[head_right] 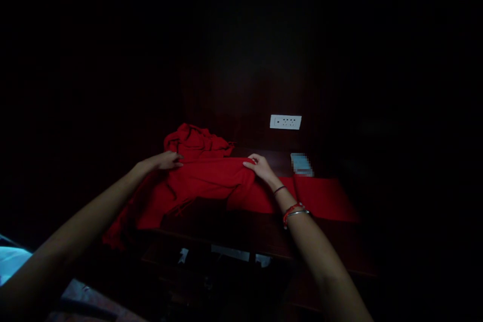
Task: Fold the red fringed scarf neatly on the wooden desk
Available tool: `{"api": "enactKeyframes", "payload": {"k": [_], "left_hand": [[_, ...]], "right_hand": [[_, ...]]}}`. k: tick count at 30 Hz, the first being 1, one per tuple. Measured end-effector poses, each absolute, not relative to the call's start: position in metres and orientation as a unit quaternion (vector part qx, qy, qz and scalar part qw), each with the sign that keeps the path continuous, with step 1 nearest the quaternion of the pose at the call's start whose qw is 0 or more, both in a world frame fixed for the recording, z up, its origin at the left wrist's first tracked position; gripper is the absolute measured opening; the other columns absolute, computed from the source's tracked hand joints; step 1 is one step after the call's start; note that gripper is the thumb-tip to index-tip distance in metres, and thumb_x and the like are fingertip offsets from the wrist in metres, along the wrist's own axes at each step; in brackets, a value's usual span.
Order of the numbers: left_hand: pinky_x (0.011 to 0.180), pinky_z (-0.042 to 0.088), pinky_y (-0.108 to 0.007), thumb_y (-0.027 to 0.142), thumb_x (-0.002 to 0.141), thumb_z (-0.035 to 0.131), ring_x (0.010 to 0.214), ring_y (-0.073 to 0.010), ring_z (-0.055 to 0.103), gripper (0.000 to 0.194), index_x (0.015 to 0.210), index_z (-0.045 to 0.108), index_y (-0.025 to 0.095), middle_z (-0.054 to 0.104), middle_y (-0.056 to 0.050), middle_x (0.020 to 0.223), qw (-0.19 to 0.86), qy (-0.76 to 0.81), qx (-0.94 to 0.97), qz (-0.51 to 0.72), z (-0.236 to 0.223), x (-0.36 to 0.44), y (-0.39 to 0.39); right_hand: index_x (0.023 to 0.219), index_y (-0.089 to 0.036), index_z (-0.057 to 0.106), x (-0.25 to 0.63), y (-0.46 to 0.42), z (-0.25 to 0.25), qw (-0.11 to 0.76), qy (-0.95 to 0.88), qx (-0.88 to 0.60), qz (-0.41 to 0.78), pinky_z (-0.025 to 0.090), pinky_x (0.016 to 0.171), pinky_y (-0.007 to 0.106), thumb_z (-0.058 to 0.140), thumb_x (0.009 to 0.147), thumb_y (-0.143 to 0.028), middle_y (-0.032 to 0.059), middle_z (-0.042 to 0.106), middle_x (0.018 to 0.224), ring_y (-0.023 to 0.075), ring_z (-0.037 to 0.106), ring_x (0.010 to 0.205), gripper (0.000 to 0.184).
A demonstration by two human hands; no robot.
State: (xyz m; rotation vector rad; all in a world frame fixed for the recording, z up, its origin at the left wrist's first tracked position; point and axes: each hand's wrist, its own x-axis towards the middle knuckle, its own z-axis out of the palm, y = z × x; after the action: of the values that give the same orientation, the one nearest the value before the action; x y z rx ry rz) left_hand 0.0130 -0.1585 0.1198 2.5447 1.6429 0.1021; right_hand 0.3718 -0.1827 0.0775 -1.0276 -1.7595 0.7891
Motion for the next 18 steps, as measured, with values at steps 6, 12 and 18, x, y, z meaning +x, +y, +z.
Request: {"api": "enactKeyframes", "payload": {"k": [6,12,18], "left_hand": [[0.066,0.038,-0.019,0.049,0.073,0.041,0.075,-0.0146,0.053,0.038,0.081,0.060,0.017,0.061,0.000,0.078,0.058,0.554,0.811,0.179,0.176,-0.002,-0.177],[0.065,0.036,-0.018,0.049,0.073,0.044,0.069,-0.0117,0.050,0.038,0.076,0.061,0.015,0.057,0.003,0.070,0.071,0.442,0.883,0.143,0.225,0.065,-0.226],[0.066,0.036,-0.019,0.046,0.073,0.045,0.071,-0.0124,0.050,0.035,0.081,0.060,0.015,0.057,0.002,0.073,0.079,0.427,0.885,0.167,0.228,0.084,-0.231]], "right_hand": [[0.066,-0.016,0.053,0.387,-0.180,0.078,0.385,-0.758,-0.480,0.217,0.038,0.061,0.025,0.057,0.062,-0.029,-0.0015,0.052,0.064,0.0120,0.047,0.062,0.014],[0.110,-0.018,0.050,0.338,-0.199,0.112,0.349,-0.844,-0.364,0.181,0.037,0.082,0.029,0.060,0.065,-0.036,0.0069,0.052,0.111,0.0174,0.047,0.099,0.050],[0.075,-0.013,0.061,0.304,-0.209,0.133,0.335,-0.859,-0.305,0.240,0.039,0.062,0.024,0.054,0.070,-0.037,-0.0009,0.059,0.071,0.0131,0.051,0.067,0.025]]}}
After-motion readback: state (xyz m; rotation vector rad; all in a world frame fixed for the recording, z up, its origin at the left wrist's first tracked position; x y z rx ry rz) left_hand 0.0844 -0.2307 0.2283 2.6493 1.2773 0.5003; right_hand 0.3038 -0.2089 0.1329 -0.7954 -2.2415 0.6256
